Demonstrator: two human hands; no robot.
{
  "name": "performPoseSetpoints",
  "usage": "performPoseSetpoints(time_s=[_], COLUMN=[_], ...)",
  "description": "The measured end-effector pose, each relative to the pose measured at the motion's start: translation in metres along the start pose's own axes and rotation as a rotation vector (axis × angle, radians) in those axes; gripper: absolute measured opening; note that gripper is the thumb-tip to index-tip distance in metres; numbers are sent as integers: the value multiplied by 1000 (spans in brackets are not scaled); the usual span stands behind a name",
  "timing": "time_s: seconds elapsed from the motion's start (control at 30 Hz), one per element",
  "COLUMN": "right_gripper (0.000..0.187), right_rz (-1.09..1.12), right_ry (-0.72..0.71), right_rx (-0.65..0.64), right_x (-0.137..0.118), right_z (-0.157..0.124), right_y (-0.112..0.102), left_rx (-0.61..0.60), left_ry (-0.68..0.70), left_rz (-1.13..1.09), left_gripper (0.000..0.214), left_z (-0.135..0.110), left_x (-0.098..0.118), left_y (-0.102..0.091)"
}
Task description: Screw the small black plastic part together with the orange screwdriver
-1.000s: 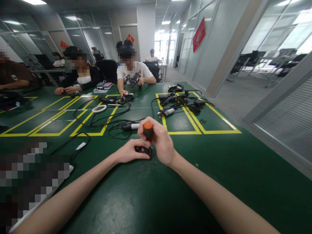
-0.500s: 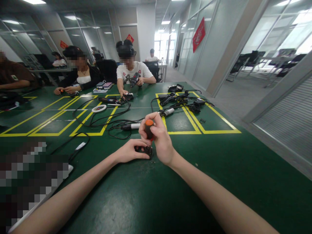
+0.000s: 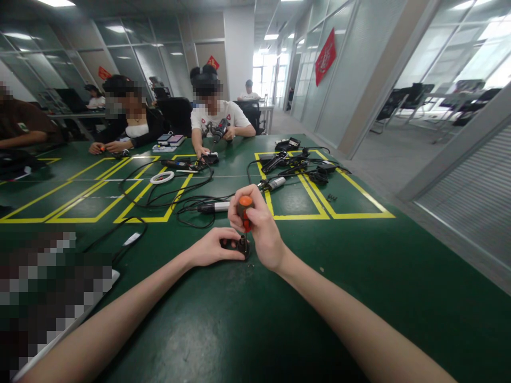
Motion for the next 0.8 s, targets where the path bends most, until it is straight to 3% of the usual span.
performPoseSetpoints(time_s=[0.17, 0.4, 0.6, 0.8], right_gripper=[7, 25, 9, 15], right_rz=[-43, 3, 60, 4], right_ry=[-20, 75, 48, 63], right_rx=[49, -8, -9, -28], right_x=[0, -1, -1, 1], right_z=[2, 0, 1, 3], right_y=[-3, 0, 1, -2], left_rx=[-1, -2, -5, 9], left_ry=[-16, -10, 9, -4], left_rz=[-1, 0, -16, -35], left_gripper=[39, 39, 38, 37], left_z=[0, 0, 0, 0], left_x=[-1, 0, -1, 0], left_y=[1, 1, 1, 0])
Point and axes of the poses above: each hand's wrist, its own z-axis towards the middle knuckle, its own y-axis out of the palm, x = y × z, the point moved 4 cm from there along z, towards the middle knuckle, and after that the axes turned 1 degree about -y, right-handed, at the moved point
